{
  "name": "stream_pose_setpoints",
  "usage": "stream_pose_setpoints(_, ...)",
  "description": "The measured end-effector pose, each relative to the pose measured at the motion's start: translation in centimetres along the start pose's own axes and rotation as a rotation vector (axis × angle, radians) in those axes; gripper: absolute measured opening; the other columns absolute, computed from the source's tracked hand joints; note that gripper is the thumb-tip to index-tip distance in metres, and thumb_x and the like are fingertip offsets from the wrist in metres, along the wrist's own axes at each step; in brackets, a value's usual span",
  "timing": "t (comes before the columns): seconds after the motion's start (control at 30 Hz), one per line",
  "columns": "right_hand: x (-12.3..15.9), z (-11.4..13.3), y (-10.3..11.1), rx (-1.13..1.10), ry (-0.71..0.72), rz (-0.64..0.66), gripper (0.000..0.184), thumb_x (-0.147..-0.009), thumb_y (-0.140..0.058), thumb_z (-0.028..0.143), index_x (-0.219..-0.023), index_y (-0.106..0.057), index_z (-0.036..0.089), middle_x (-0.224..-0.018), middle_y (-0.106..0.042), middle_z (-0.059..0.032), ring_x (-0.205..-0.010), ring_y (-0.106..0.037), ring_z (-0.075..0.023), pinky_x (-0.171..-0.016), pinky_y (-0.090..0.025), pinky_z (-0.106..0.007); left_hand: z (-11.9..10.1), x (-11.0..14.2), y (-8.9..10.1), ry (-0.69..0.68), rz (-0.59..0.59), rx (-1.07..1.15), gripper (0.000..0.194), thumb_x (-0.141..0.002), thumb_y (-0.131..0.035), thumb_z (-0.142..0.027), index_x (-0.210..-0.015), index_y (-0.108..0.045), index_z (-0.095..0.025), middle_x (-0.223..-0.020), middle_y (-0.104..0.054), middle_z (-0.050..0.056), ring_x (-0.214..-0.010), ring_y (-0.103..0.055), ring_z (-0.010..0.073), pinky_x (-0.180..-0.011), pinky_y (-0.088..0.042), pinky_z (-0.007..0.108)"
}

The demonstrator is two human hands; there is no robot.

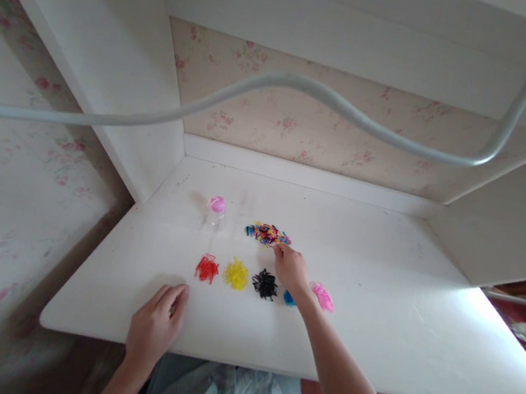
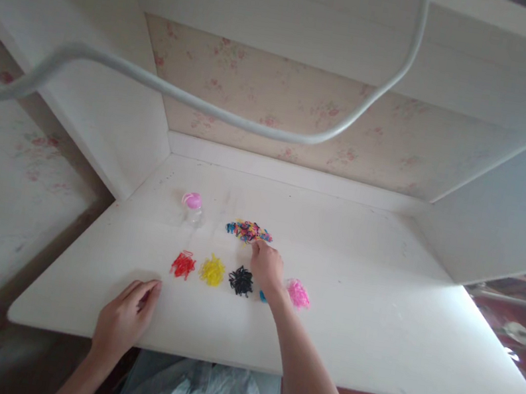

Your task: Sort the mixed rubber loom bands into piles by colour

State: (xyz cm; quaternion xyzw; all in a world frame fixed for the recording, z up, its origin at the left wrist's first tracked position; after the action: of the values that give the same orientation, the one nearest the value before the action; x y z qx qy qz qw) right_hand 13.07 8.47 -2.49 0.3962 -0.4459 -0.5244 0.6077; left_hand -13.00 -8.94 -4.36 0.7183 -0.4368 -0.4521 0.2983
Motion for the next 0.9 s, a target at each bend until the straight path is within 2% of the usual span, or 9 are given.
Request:
stream_pose_setpoints(0.2, 0.9, -1.3, 1.0, -0.069, 0.011, -0.057, 0.037, -0.094, -0.033, 0.040, -0.103, -0.067, 0.027, -0.087, -0.071, -0.0023, -0.078, -0.063, -0.0154, -0.065, -0.036, -0.021, -0.2, -0.1, 0.0, -0.005, 0.012, -0.004, 0.020, -0.089, -0.047, -0.032, -0.093, -0.063, -0.020, -0.079, -0.066, 0.002, -0.069, -0.061, 0.0115, -0.064, -0.042, 0.021)
stream_pose_setpoints(0.4, 5.4, -1.9, 1.7, -0.125, 0.095, -0.189, 0.034, -0.092, -0.037, 0.041, -0.095, -0.069, 0.028, -0.072, -0.070, 0.0002, -0.064, -0.063, -0.0138, -0.056, -0.034, -0.021, -0.3, -0.1, 0.0, 0.006, 0.024, -0.024, 0.019, -0.089, -0.048, -0.033, -0.093, -0.063, -0.021, -0.079, -0.066, 0.000, -0.066, -0.061, 0.0100, -0.061, -0.041, 0.020)
stream_pose_setpoints(0.57, 8.7, -1.8, 0.7, -0.043, 0.174, -0.198, 0.035, -0.094, -0.036, 0.036, -0.089, -0.069, 0.026, -0.070, -0.070, 0.0002, -0.060, -0.063, -0.0125, -0.052, -0.030, -0.021, -0.4, -0.1, -0.3, 0.013, 0.044, -0.053, 0.019, -0.088, -0.049, -0.034, -0.093, -0.063, -0.022, -0.081, -0.067, 0.000, -0.069, -0.062, 0.0113, -0.062, -0.041, 0.020)
stream_pose_setpoints(0.73, 9.4, -1.7, -0.2, -0.040, 0.204, -0.191, 0.031, -0.093, -0.039, 0.035, -0.091, -0.069, 0.028, -0.072, -0.071, 0.0004, -0.061, -0.064, -0.0119, -0.050, -0.029, -0.020, -0.4, -0.1, -0.3, 0.007, 0.048, -0.076, 0.018, -0.088, -0.050, -0.034, -0.094, -0.062, -0.023, -0.082, -0.066, -0.001, -0.070, -0.062, 0.0114, -0.063, -0.042, 0.020)
stream_pose_setpoints(0.9, 9.8, -2.0, 0.3, -0.117, 0.226, -0.214, 0.032, -0.093, -0.039, 0.035, -0.091, -0.070, 0.027, -0.072, -0.071, -0.0013, -0.059, -0.063, -0.0121, -0.051, -0.031, -0.019, -0.7, -0.2, -0.2, -0.012, 0.075, -0.030, 0.019, -0.088, -0.049, -0.034, -0.094, -0.062, -0.022, -0.082, -0.066, 0.000, -0.069, -0.062, 0.0114, -0.062, -0.042, 0.020)
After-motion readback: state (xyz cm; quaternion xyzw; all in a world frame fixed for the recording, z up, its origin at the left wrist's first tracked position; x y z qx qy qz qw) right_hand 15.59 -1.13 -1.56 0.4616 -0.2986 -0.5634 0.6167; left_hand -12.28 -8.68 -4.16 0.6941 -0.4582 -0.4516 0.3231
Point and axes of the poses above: each hand's wrist, its own x-axis away from the middle knuckle, its own y-axis out of the back of the hand, z = x × y, the point moved 5 cm from there along -x, towards the middle knuckle
